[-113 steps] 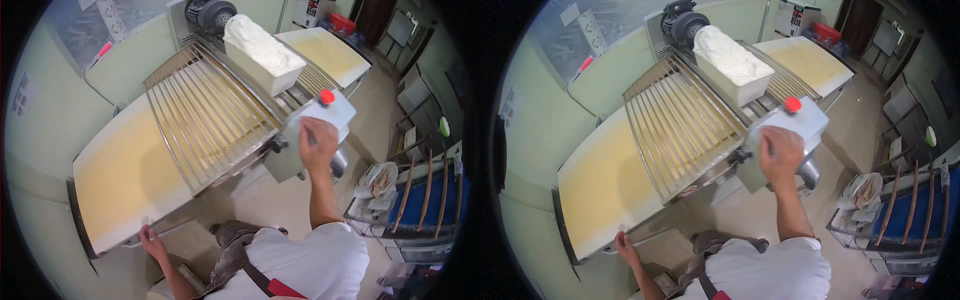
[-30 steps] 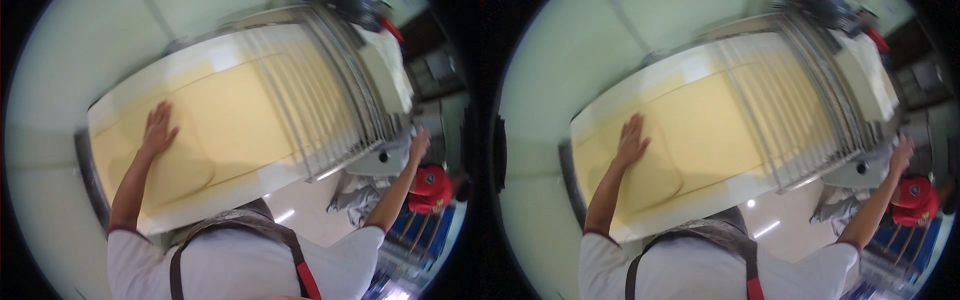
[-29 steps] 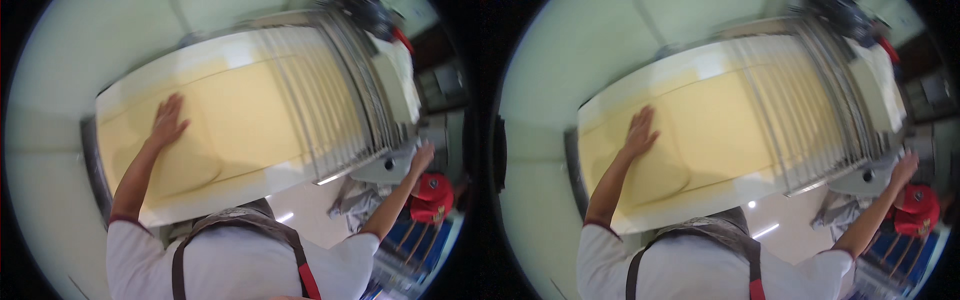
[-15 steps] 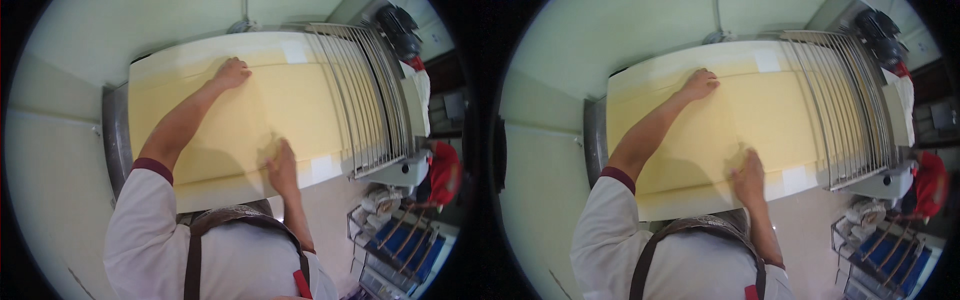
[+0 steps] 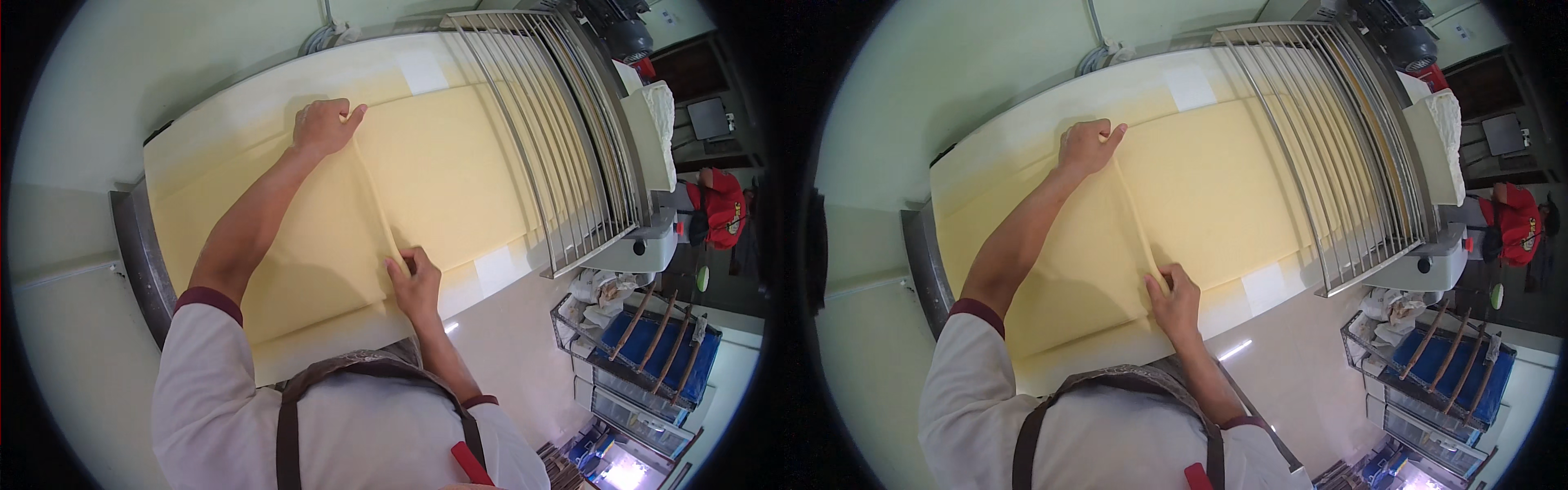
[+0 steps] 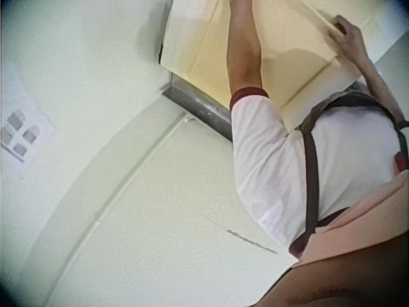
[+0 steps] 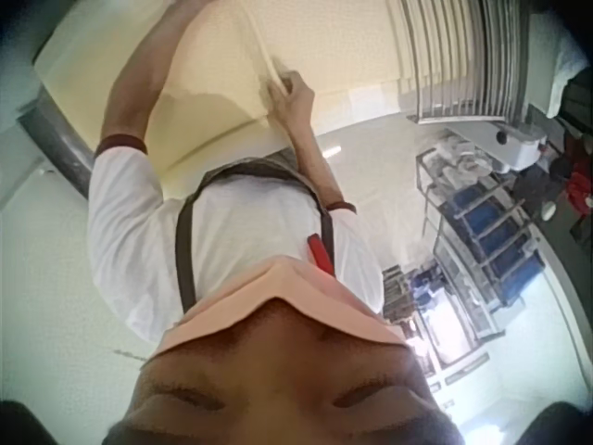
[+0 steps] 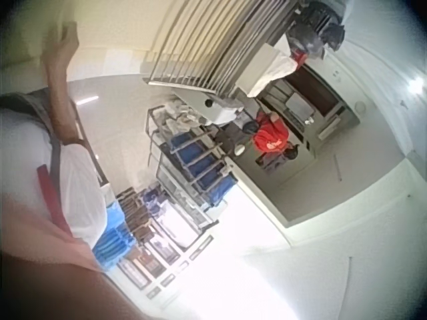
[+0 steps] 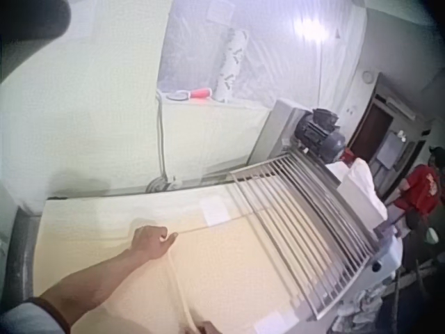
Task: The person trims and pinches dough using a small knife and by hand, then repeatedly feeds and rolls it through an electric dough sheeter while folding and repositioning the flattened dough sheet.
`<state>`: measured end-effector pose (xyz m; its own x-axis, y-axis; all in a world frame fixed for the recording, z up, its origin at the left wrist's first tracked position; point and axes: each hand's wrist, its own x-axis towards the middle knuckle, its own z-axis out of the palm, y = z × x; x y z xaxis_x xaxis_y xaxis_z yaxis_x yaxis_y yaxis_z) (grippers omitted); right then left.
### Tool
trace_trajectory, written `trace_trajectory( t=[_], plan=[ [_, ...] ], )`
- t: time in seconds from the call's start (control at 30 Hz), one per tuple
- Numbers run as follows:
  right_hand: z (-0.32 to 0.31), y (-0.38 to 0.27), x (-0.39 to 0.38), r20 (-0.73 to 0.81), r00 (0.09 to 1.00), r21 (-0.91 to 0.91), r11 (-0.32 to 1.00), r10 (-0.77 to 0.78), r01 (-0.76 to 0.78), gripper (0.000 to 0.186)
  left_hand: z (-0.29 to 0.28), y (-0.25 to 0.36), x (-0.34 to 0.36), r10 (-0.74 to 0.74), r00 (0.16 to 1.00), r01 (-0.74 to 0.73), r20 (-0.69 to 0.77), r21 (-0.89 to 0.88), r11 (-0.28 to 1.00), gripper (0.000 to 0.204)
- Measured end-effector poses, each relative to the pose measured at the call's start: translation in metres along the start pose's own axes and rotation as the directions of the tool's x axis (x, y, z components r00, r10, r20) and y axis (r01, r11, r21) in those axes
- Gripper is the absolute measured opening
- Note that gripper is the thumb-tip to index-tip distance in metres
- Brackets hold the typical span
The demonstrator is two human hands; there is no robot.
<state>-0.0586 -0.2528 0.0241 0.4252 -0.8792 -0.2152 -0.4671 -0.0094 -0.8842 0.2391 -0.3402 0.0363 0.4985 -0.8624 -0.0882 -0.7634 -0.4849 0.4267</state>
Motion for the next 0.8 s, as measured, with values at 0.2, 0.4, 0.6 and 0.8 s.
trace_trajectory(
  t=[0.2,0.4,0.6,0.8],
  plan=[
    [-0.006,0.025,-0.023,-0.069,0.998,0.268,0.963,-0.007,0.026,0.035,0.015,0.014,0.014,-0.061,0.998,0.061,-0.006,0.113,0.992,0.048],
    [-0.009,0.014,-0.037,-0.174,0.980,-0.026,0.995,-0.100,0.097,0.031,0.001,0.019,0.003,-0.068,0.997,0.066,0.022,0.086,0.994,0.044],
    [-0.006,0.022,-0.034,-0.092,0.967,-0.283,0.937,-0.240,0.205,0.028,0.019,-0.097,-0.022,0.095,0.943,-0.175,-0.320,-0.232,0.957,0.042],
    [-0.014,0.036,-0.035,-0.181,0.937,-0.276,0.930,-0.300,0.245,0.023,-0.056,-0.264,-0.157,-0.096,0.965,0.161,-0.245,0.263,0.951,0.055]
  ],
)
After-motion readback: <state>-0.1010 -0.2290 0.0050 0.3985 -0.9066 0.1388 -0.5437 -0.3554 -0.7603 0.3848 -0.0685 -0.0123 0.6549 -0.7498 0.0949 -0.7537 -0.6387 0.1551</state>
